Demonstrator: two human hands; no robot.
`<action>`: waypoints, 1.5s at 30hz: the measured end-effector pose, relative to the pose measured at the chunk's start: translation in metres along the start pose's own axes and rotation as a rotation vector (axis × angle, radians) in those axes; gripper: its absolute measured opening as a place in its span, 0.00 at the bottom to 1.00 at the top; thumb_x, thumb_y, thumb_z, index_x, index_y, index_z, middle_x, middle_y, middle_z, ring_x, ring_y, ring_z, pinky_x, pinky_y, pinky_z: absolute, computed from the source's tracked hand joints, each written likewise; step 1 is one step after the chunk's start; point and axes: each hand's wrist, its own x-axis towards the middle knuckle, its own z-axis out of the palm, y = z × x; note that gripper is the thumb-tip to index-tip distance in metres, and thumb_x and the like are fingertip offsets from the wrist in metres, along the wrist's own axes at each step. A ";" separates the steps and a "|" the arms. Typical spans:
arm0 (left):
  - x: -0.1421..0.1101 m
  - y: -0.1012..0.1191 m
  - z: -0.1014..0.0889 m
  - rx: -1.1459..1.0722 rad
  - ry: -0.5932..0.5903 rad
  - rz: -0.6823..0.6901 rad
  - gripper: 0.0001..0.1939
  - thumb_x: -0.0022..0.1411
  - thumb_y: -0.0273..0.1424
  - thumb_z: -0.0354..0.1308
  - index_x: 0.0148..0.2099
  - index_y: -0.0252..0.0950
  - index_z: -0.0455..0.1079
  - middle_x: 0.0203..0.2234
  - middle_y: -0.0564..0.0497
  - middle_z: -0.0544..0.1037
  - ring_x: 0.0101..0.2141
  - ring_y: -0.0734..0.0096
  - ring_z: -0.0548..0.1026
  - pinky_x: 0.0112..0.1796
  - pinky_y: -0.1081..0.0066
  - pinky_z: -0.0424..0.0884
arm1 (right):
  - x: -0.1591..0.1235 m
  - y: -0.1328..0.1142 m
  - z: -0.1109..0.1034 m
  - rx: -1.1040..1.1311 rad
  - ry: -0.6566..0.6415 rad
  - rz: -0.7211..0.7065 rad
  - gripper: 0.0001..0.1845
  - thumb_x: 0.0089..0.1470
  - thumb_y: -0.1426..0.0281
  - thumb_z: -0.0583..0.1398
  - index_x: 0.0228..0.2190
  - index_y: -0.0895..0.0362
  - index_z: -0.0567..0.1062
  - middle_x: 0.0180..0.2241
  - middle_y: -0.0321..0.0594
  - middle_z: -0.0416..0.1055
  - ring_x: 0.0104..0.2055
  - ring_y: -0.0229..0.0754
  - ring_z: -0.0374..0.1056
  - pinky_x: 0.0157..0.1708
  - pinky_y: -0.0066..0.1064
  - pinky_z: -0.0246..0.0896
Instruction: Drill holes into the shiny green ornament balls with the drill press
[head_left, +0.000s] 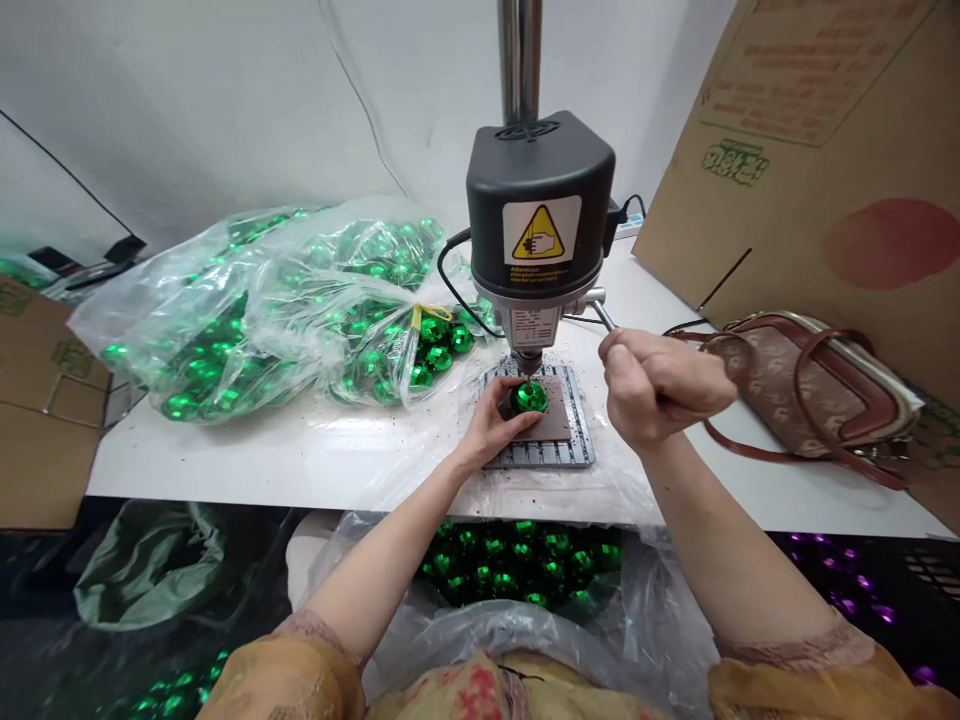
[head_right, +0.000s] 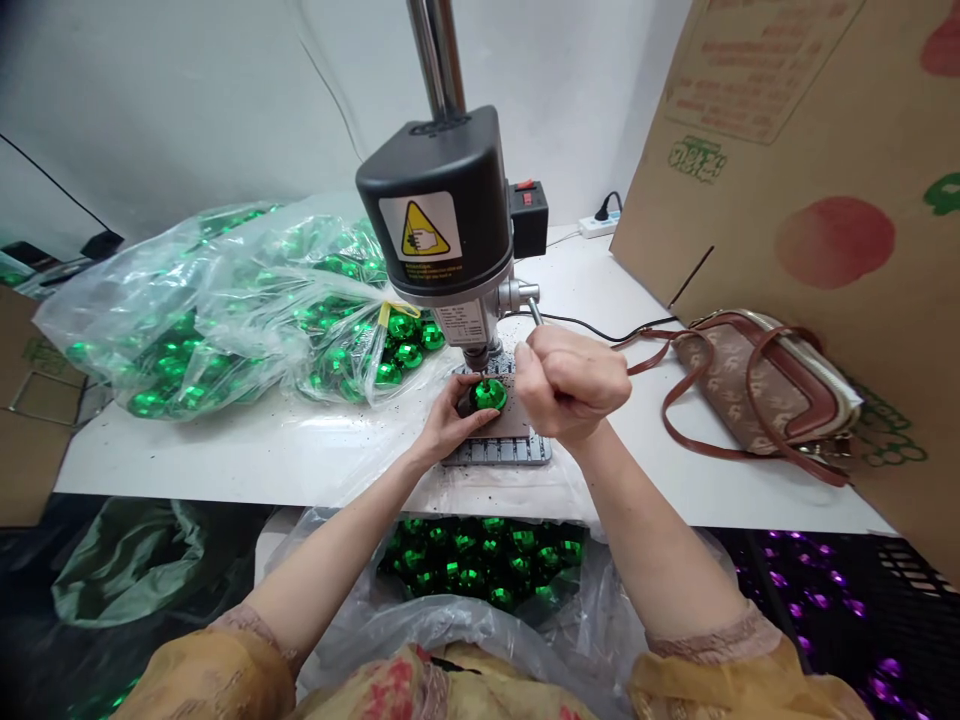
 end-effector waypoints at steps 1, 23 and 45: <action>0.000 -0.001 0.000 -0.006 -0.001 -0.004 0.28 0.53 0.43 0.71 0.51 0.37 0.67 0.45 0.46 0.76 0.48 0.59 0.75 0.51 0.59 0.71 | 0.006 -0.003 0.002 -0.016 0.022 0.057 0.26 0.53 0.78 0.58 0.14 0.57 0.47 0.15 0.29 0.43 0.16 0.26 0.46 0.17 0.29 0.45; -0.160 0.011 -0.060 0.745 -0.338 0.438 0.19 0.62 0.30 0.58 0.54 0.54 0.73 0.49 0.48 0.80 0.37 0.58 0.79 0.36 0.59 0.76 | 0.073 0.000 0.021 0.094 0.135 0.418 0.23 0.52 0.74 0.61 0.11 0.56 0.60 0.10 0.28 0.52 0.11 0.27 0.47 0.13 0.30 0.37; 0.052 0.033 -0.084 0.121 0.282 -0.272 0.16 0.58 0.33 0.62 0.49 0.36 0.68 0.41 0.44 0.76 0.41 0.59 0.76 0.44 0.56 0.74 | 0.069 -0.002 0.022 0.120 0.135 0.418 0.25 0.55 0.76 0.59 0.11 0.59 0.58 0.10 0.28 0.51 0.12 0.25 0.46 0.15 0.26 0.37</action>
